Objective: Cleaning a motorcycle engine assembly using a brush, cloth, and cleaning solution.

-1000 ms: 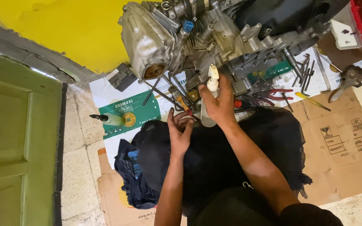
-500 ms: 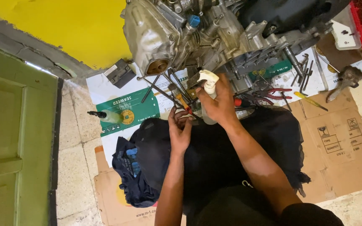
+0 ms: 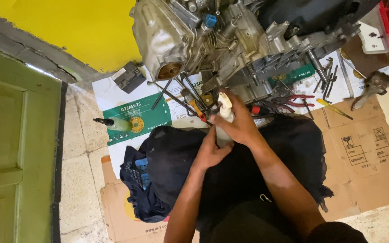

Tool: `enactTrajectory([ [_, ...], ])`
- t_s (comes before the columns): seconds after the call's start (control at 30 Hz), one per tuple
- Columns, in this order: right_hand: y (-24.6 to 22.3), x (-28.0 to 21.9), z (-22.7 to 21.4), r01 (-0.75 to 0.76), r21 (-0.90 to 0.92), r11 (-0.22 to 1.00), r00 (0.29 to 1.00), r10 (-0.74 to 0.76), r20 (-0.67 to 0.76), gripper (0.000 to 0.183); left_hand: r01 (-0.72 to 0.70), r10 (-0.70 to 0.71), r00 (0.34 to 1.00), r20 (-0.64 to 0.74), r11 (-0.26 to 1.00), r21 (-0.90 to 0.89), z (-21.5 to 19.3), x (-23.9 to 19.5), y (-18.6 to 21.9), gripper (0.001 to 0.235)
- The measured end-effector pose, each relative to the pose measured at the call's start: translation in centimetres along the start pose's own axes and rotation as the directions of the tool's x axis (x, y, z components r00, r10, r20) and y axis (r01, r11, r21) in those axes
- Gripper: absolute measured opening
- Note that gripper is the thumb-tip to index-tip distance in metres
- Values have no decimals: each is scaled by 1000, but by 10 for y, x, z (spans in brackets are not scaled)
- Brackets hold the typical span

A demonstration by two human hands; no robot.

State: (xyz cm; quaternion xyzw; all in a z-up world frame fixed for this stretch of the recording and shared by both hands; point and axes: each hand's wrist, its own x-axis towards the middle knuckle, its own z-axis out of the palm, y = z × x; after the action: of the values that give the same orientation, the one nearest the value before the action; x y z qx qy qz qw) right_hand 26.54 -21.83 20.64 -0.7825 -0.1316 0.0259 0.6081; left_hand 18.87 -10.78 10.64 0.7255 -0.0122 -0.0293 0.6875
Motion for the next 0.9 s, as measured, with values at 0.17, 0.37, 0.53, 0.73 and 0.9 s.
enactTrajectory([
  [0.17,23,-5,6,2,77,997,993,-11,118,80,-19,31,995,100,993,-119,4,-6,-60,80],
  [0.37,37,-4,22,115,28,993,993,-115,-12,35,-29,35,996,76,996,-89,-8,-4,8,61],
  [0.53,38,1,24,85,2,996,996,-85,8,28,18,-11,998,64,993,-118,-3,-6,-16,47],
  [0.73,31,-4,26,25,-44,999,1000,-25,-1,42,57,-52,996,66,995,-82,-5,-8,23,48],
  [0.9,42,-7,32,-3,-108,994,1000,0,-23,42,92,-89,995,45,994,-54,-8,-7,12,51],
])
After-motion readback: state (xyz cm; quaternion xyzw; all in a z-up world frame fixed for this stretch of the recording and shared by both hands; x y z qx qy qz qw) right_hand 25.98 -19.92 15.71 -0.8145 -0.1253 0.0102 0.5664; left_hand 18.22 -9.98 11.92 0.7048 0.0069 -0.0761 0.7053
